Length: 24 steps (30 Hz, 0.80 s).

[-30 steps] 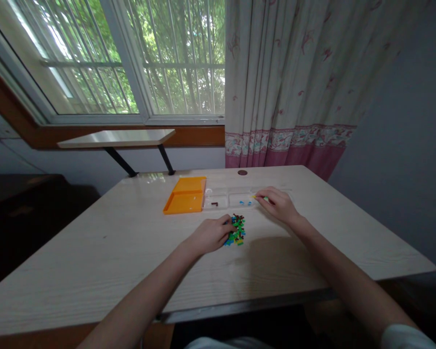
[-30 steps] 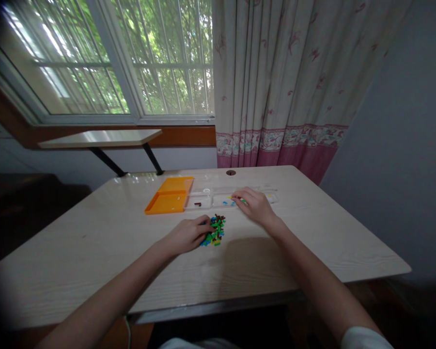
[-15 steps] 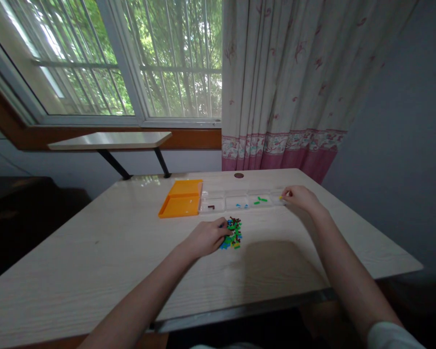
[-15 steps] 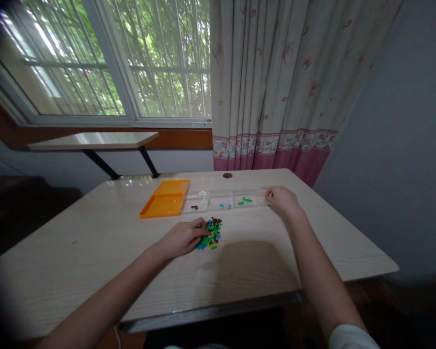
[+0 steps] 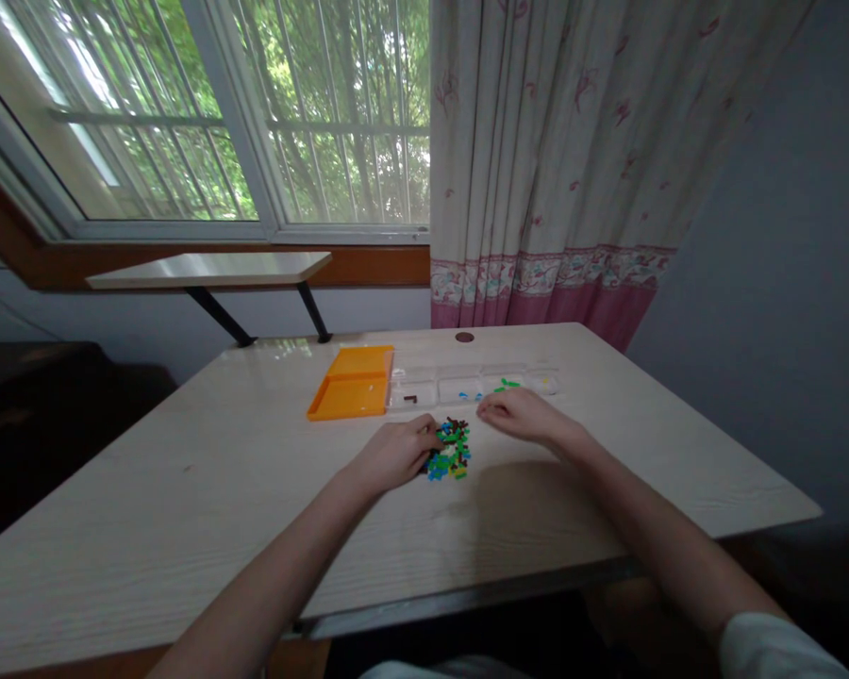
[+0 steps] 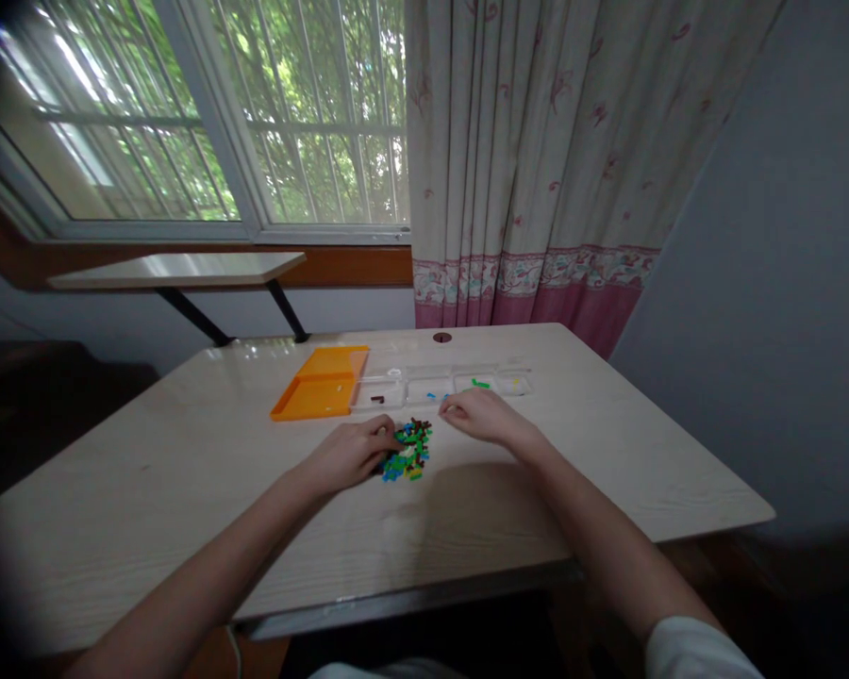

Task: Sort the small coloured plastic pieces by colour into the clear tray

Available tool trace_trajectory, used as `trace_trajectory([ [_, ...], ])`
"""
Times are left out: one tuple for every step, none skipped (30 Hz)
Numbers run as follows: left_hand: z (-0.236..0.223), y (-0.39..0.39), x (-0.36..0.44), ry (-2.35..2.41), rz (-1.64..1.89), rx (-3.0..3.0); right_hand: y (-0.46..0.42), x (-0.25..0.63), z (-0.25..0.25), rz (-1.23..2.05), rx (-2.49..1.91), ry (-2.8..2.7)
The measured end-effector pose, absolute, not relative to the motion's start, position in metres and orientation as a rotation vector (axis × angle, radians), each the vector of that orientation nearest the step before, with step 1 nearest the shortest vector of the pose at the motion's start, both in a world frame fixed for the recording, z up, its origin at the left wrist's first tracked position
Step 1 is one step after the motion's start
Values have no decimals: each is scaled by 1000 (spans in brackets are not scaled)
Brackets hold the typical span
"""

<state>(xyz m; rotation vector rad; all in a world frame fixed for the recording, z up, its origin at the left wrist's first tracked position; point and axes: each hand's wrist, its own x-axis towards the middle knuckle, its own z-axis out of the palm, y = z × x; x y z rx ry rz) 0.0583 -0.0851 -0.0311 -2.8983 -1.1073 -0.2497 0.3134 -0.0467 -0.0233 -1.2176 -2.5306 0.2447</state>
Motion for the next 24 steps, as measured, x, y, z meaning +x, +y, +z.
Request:
trace_trajectory([
  [-31,-85,58,-1116,-251,-2891,-53,302,-25,282,-1139,-2567],
  [-30,-85,58,-1128,-250,-2880,-59,293,-26,315,-1077,-2607],
  [-30,-84,57,-1143,-250,-2865,-64,285,-27,333,-1026,-2641],
  [-30,-84,57,-1165,-252,-2847,-67,280,-29,336,-989,-2669],
  [-30,-83,56,-1198,-260,-2823,-69,277,-30,331,-960,-2695],
  [-30,-82,56,-1240,-273,-2794,-69,275,-32,320,-939,-2714],
  [-31,-80,55,-1287,-290,-2762,-69,274,-34,310,-921,-2727],
  [-31,-79,54,-1335,-306,-2732,-69,274,-37,302,-906,-2734],
  [-32,-77,53,-1377,-321,-2707,-68,274,-39,297,-894,-2732],
  [-33,-76,52,-1409,-331,-2690,-67,274,-40,294,-885,-2727],
  [-34,-75,51,-1430,-335,-2683,-66,275,-41,292,-882,-2721],
  [-34,-74,51,-1440,-336,-2684,-66,275,-41,293,-884,-2716],
  [-35,-74,50,-1444,-334,-2691,-66,275,-41,297,-890,-2712],
  [-35,-74,51,-1441,-333,-2703,-67,276,-40,303,-899,-2709],
  [-35,-74,51,-1433,-333,-2718,-67,276,-40,313,-904,-2709],
  [-35,-74,52,-1422,-335,-2733,-68,276,-39,321,-907,-2708],
  [-34,-75,52,-1413,-342,-2744,-68,276,-39,328,-904,-2707],
  [-34,-75,53,-1404,-350,-2751,-68,276,-38,332,-896,-2707],
  [-34,-76,53,-1395,-357,-2754,-69,276,-39,332,-885,-2707],
  [-34,-76,53,-1385,-365,-2754,-69,276,-39,331,-874,-2707],
  [-33,-76,53,-1377,-373,-2752,-69,276,-39,328,-865,-2710],
  [-34,-76,53,-1369,-380,-2750,-69,276,-40,324,-861,-2713],
  [-34,-76,53,-1362,-385,-2749,-69,276,-40,320,-863,-2714],
  [-34,-76,52,-1356,-388,-2751,-69,276,-40,319,-869,-2711],
])
